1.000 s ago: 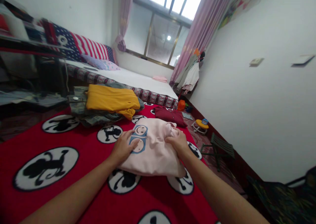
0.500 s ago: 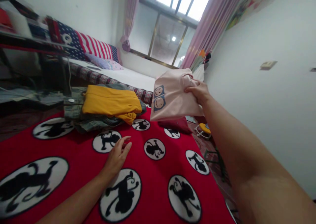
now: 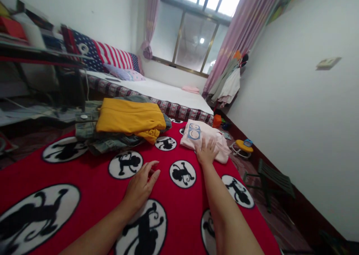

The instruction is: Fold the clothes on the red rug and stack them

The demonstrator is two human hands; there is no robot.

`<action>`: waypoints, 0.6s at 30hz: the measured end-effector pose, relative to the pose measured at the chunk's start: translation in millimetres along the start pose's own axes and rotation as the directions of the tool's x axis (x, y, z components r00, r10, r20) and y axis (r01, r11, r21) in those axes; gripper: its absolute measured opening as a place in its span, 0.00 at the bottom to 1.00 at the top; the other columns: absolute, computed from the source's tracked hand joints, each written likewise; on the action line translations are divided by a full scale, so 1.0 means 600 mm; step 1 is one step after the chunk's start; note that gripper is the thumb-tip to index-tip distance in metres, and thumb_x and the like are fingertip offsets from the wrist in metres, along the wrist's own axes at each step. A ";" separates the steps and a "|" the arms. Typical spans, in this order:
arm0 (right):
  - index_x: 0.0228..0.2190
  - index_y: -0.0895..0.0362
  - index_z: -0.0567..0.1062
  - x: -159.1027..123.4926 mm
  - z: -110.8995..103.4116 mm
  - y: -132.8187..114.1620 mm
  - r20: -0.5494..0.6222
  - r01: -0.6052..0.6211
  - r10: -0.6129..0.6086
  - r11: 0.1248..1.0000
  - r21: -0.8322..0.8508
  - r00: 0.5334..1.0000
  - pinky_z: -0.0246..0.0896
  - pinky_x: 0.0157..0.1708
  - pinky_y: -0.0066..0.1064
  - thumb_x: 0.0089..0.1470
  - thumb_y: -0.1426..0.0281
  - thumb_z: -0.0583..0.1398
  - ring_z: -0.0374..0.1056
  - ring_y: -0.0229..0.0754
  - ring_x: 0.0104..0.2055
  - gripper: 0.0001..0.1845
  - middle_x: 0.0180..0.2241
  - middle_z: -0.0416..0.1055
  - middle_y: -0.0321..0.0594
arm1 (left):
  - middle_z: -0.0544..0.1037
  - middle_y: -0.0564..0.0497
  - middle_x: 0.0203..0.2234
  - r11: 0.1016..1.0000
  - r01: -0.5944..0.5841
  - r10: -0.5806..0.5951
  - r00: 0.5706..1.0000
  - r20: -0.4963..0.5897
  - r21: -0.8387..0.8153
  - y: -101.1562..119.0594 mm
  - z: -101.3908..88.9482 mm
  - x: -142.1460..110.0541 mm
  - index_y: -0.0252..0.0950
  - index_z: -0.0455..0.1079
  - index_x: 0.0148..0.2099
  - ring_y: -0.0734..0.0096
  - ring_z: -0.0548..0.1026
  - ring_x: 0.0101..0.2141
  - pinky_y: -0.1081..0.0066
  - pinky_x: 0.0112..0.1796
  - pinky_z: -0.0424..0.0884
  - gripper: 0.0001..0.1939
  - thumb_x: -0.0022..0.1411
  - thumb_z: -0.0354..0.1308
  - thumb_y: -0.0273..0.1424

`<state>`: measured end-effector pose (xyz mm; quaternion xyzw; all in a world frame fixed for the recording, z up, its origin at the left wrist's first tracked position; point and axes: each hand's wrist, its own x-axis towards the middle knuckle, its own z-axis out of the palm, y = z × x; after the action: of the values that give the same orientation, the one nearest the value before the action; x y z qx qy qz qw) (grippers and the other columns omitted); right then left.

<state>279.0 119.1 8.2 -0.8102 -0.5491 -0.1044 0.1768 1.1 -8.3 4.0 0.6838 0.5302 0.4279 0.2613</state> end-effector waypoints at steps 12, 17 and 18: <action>0.67 0.50 0.50 -0.141 -0.051 -0.001 0.294 -0.067 0.102 0.989 -0.129 0.950 0.36 0.63 0.55 0.64 0.50 0.40 0.35 0.55 0.70 0.35 0.70 0.39 0.44 | 0.74 0.48 0.41 0.993 -0.120 0.120 0.993 0.021 0.014 -0.020 0.003 0.003 0.38 0.68 0.52 0.65 0.75 0.41 0.65 0.46 0.70 0.16 0.61 0.55 0.26; 0.67 0.52 0.50 -0.222 -0.082 -0.006 0.289 -0.045 0.079 0.992 -0.122 0.954 0.35 0.64 0.54 0.64 0.51 0.40 0.36 0.55 0.70 0.35 0.70 0.41 0.45 | 0.75 0.47 0.40 0.987 -0.159 0.159 0.987 0.033 -0.011 -0.022 -0.002 0.004 0.35 0.71 0.48 0.67 0.75 0.38 0.66 0.44 0.71 0.14 0.60 0.56 0.24; 0.67 0.52 0.51 -0.234 -0.087 -0.007 0.281 -0.040 0.071 0.993 -0.115 0.957 0.36 0.63 0.54 0.64 0.52 0.40 0.37 0.55 0.70 0.35 0.69 0.42 0.45 | 0.75 0.47 0.40 0.987 -0.160 0.161 0.987 0.032 -0.015 -0.022 -0.003 0.003 0.35 0.72 0.48 0.67 0.75 0.37 0.66 0.44 0.71 0.14 0.59 0.56 0.23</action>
<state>224.0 -20.3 5.5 -0.8401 -0.5395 -0.0114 0.0550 -6.6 -2.6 -5.2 0.7295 0.4665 0.4394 0.2387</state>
